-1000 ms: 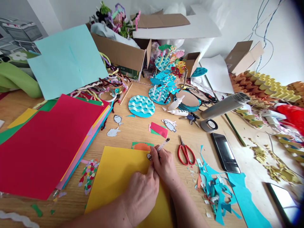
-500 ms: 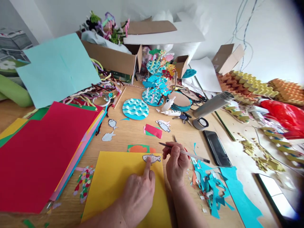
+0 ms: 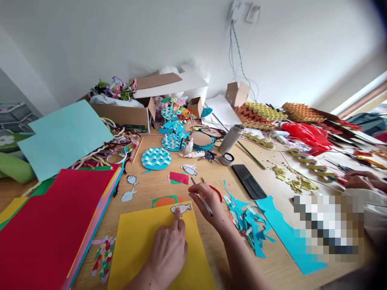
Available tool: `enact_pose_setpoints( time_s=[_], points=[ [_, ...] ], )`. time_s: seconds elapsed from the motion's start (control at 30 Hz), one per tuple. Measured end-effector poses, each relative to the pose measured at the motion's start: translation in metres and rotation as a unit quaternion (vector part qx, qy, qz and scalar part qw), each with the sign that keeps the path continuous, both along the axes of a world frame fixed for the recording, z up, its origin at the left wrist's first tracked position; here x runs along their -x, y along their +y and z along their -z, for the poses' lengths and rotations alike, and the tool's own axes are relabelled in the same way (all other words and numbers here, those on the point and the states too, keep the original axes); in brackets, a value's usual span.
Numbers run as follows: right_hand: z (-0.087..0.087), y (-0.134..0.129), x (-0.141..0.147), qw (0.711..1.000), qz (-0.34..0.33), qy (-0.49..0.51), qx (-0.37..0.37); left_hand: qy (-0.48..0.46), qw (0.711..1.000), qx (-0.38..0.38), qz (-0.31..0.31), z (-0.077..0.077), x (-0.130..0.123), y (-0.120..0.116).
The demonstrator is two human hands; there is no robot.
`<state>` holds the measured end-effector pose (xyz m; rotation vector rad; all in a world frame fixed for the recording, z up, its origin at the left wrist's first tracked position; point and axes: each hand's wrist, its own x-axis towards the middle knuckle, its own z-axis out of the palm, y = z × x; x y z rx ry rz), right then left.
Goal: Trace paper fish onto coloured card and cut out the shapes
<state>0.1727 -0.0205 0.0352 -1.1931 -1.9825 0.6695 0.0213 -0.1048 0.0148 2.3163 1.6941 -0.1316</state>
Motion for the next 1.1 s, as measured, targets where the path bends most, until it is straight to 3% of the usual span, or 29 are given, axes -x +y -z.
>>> enact_pose_setpoints(
  time_s=[0.1, 0.2, 0.47, 0.87, 1.1],
  points=[
    [-0.003, -0.011, -0.007, 0.994, -0.041, -0.104, 0.002, -0.011, 1.000, -0.024, 0.004, -0.001, 0.001, -0.002],
    [0.003, -0.020, -0.008, 0.980, -0.040, -0.196, 0.014, -0.023, 0.999, -0.047, 0.004, 0.000, 0.001, -0.003],
    [0.014, -0.019, -0.003, 0.950, -0.017, -0.309, 0.035, -0.021, 0.998, -0.065, -0.005, 0.003, 0.002, -0.005],
    [0.016, -0.005, -0.002, 0.951, -0.050, -0.304, 0.035, 0.001, 0.997, -0.076, 0.000, -0.009, -0.001, -0.007],
    [0.010, -0.016, -0.005, 0.967, -0.031, -0.249, 0.037, 0.024, 0.998, -0.066, 0.002, -0.019, -0.002, -0.016]
  ],
)
